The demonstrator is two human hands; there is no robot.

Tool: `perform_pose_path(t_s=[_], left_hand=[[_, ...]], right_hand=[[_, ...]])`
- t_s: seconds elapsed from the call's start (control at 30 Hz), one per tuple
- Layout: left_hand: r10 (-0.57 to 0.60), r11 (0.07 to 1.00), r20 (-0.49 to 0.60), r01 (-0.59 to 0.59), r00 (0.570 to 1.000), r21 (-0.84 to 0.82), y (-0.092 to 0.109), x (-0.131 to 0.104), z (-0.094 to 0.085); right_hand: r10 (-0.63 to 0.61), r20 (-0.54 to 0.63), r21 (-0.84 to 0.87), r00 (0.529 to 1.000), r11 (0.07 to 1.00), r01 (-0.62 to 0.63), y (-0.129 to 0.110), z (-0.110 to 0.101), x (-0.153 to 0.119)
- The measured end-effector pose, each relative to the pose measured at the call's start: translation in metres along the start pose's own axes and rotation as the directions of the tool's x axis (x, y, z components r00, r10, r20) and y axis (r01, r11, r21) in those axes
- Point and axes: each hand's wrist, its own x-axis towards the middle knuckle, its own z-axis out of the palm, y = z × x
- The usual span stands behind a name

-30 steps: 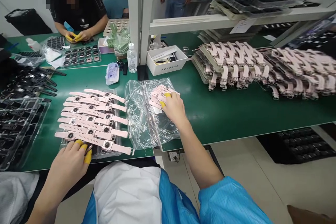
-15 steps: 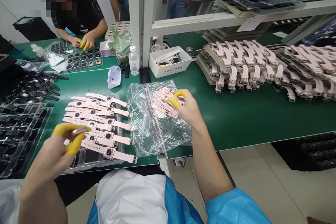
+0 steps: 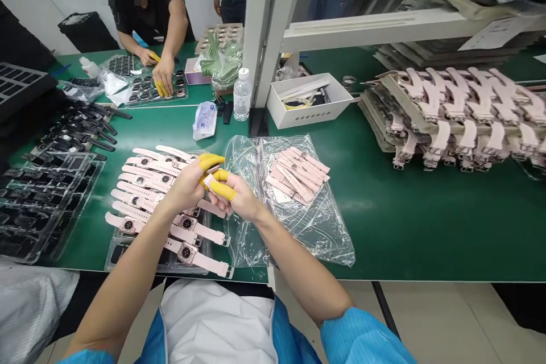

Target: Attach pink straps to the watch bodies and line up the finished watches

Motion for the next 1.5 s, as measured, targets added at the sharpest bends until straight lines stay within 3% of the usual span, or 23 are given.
perform_pose_path(t_s=[0.17,0.4,0.6,0.8,0.97,1.17,1.37,1.5], left_hand=[[0.004,1.0,0.021,-0.004,1.0,0.024,0.007,-0.001,-0.003],[-0.039,0.999,-0.109,0.04,0.993,0.012,0.009,-0.001,-0.005],[0.008,0.999,0.042,-0.01,0.999,0.032,0.007,-0.003,-0.001],[-0.018,0.998,0.023,0.017,1.0,0.06,0.007,-0.004,0.0],[-0.008,0.997,0.02,0.006,1.0,0.07,0.007,-0.003,0.001],[-0.021,1.0,0.095,0.019,0.995,0.024,0.013,-0.002,-0.006],[-0.075,0.976,0.16,0.04,0.984,0.214,0.012,-0.002,-0.006],[-0.08,0.99,0.156,0.06,0.984,0.126,0.011,-0.002,-0.007]], right_hand=[[0.042,-0.07,0.104,0.997,0.994,-0.035,0.0,-0.005,-0.003],[0.043,-0.097,0.249,0.994,0.968,-0.018,-0.008,-0.009,-0.001],[0.028,-0.039,0.153,0.999,0.988,-0.022,-0.003,-0.006,-0.003],[0.012,-0.105,0.176,0.994,0.984,0.007,-0.002,0.0,-0.001],[0.043,-0.093,0.253,0.995,0.967,-0.018,-0.001,-0.001,-0.001],[0.112,-0.088,0.312,0.99,0.947,-0.08,-0.003,-0.006,0.0],[0.184,-0.097,0.286,0.978,0.947,-0.15,-0.002,-0.008,0.001],[0.167,-0.092,0.255,0.982,0.957,-0.139,-0.001,-0.008,0.001]])
